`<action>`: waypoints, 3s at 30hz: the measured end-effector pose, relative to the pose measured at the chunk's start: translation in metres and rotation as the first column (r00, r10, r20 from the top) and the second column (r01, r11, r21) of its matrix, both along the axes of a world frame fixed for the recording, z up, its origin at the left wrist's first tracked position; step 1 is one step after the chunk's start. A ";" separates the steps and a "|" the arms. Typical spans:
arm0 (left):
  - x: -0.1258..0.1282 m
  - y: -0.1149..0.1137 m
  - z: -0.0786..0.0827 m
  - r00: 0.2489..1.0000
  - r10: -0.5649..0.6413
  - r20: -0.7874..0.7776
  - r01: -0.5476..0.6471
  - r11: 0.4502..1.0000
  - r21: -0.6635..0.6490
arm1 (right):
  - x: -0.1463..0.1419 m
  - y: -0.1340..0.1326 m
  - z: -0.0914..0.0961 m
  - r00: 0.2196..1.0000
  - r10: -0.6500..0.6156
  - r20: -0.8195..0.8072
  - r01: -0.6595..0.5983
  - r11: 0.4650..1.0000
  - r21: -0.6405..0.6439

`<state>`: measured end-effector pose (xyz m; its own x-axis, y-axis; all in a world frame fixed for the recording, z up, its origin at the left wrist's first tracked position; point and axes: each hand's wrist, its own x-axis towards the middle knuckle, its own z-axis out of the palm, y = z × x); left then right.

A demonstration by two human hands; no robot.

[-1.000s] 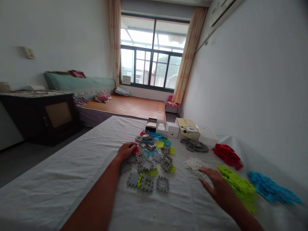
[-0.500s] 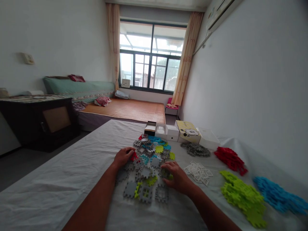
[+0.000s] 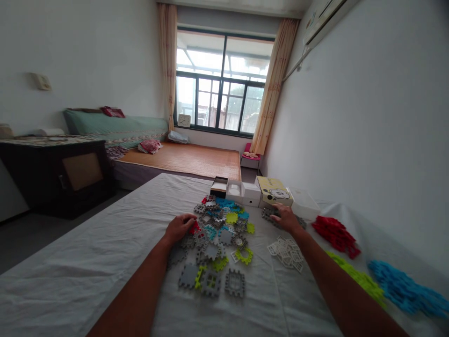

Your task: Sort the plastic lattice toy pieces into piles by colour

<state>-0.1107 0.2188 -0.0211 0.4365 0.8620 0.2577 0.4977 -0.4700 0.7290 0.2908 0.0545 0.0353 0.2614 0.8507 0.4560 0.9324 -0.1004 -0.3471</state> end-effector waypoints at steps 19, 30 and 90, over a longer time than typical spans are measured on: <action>0.003 0.000 0.001 0.999 -0.015 -0.034 0.015 1.000 0.004 | -0.118 -0.039 -0.039 0.951 0.229 -0.207 -0.257 0.959 -0.121; 0.003 0.002 -0.002 0.999 -0.009 -0.040 0.010 1.000 0.028 | -0.125 -0.039 -0.037 0.927 0.336 -0.168 -0.341 0.940 -0.001; 0.004 0.004 -0.003 0.995 0.015 -0.102 -0.008 0.997 0.073 | 0.006 -0.054 -0.053 0.903 -0.048 -0.426 0.005 0.995 -0.103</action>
<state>-0.1071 0.2228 -0.0242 0.4538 0.8477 0.2747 0.5734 -0.5138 0.6382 0.2968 0.0009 -0.0173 0.4356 0.8750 0.2113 0.6931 -0.1762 -0.6990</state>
